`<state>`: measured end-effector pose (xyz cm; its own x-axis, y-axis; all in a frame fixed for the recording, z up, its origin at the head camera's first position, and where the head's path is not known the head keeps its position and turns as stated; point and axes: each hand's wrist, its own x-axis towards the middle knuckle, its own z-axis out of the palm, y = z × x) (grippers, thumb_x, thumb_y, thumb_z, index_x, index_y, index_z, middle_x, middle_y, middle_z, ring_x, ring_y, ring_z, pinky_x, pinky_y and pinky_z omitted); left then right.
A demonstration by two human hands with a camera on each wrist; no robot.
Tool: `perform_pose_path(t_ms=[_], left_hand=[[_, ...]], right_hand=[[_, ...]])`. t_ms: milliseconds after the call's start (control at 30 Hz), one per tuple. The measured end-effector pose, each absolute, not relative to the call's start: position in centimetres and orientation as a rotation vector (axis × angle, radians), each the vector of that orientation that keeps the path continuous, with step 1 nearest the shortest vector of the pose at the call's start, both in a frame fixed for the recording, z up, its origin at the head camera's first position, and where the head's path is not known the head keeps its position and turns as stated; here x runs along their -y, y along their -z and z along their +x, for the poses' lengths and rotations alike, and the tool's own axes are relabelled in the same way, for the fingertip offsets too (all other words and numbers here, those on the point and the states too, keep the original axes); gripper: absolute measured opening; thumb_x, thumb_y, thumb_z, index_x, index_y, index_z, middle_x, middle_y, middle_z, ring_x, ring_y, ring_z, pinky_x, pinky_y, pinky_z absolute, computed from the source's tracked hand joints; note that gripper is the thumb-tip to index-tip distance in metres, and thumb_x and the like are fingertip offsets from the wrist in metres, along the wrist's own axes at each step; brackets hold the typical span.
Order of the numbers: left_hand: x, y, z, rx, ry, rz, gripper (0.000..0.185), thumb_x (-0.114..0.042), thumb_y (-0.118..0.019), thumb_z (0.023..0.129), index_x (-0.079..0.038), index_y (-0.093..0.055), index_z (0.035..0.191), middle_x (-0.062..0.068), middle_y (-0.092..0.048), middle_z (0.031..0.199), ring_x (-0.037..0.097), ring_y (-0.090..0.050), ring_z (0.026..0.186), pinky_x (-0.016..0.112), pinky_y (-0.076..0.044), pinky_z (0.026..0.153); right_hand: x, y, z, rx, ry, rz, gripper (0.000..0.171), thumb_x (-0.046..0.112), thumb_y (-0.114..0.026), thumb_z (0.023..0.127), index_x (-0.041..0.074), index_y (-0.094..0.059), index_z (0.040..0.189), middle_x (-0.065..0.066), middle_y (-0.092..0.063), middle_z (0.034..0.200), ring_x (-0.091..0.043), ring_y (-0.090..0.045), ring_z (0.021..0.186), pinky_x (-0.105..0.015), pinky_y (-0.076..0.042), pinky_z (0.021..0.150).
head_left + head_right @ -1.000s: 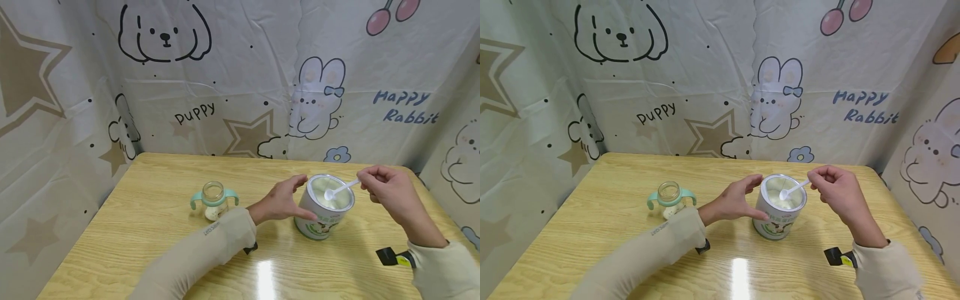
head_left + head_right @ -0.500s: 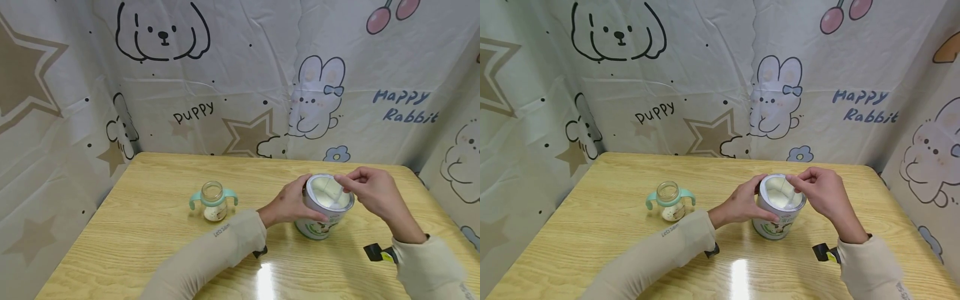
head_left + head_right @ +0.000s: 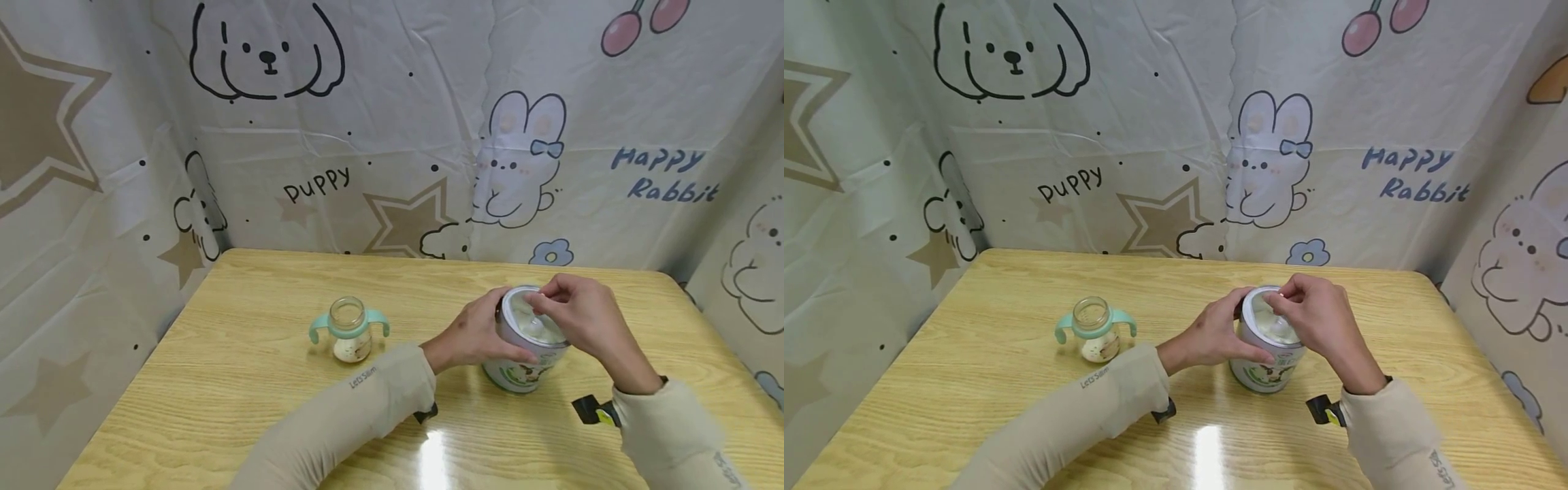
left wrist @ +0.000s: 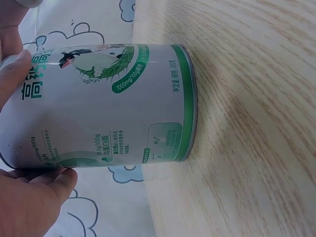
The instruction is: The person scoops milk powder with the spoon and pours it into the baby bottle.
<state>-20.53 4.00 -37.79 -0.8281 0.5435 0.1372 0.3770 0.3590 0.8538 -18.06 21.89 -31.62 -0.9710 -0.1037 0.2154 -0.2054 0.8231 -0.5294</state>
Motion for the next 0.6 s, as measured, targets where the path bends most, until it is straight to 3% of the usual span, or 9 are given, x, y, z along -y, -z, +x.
perform_pose_path(t_ms=[267, 600], left_hand=[[-3.94, 37.88, -20.44, -2.462, -1.454, 0.871, 0.094, -0.033, -0.093, 0.07, -0.015, -0.042, 0.147, -0.004, -0.056, 0.13, 0.004, -0.054, 0.109, 0.019, -0.049, 0.09], [-3.88, 37.7, -20.37, -2.47, -1.431, 0.835, 0.096, -0.034, -0.092, 0.071, -0.015, -0.039, 0.149, -0.003, -0.055, 0.132, 0.004, -0.054, 0.111, 0.02, -0.049, 0.091]], right_hand=[[-20.73, 31.72, -18.25, 2.855, -0.844, 0.337, 0.018, 0.024, -0.071, 0.095, 0.007, -0.074, 0.088, -0.009, -0.074, 0.088, -0.023, -0.066, 0.08, -0.031, -0.051, 0.061], [-21.39, 31.72, -18.23, 2.885, -0.829, 0.39, 0.022, 0.019, -0.064, 0.1, 0.001, -0.075, 0.102, -0.015, -0.073, 0.098, -0.024, -0.064, 0.084, -0.032, -0.05, 0.064]])
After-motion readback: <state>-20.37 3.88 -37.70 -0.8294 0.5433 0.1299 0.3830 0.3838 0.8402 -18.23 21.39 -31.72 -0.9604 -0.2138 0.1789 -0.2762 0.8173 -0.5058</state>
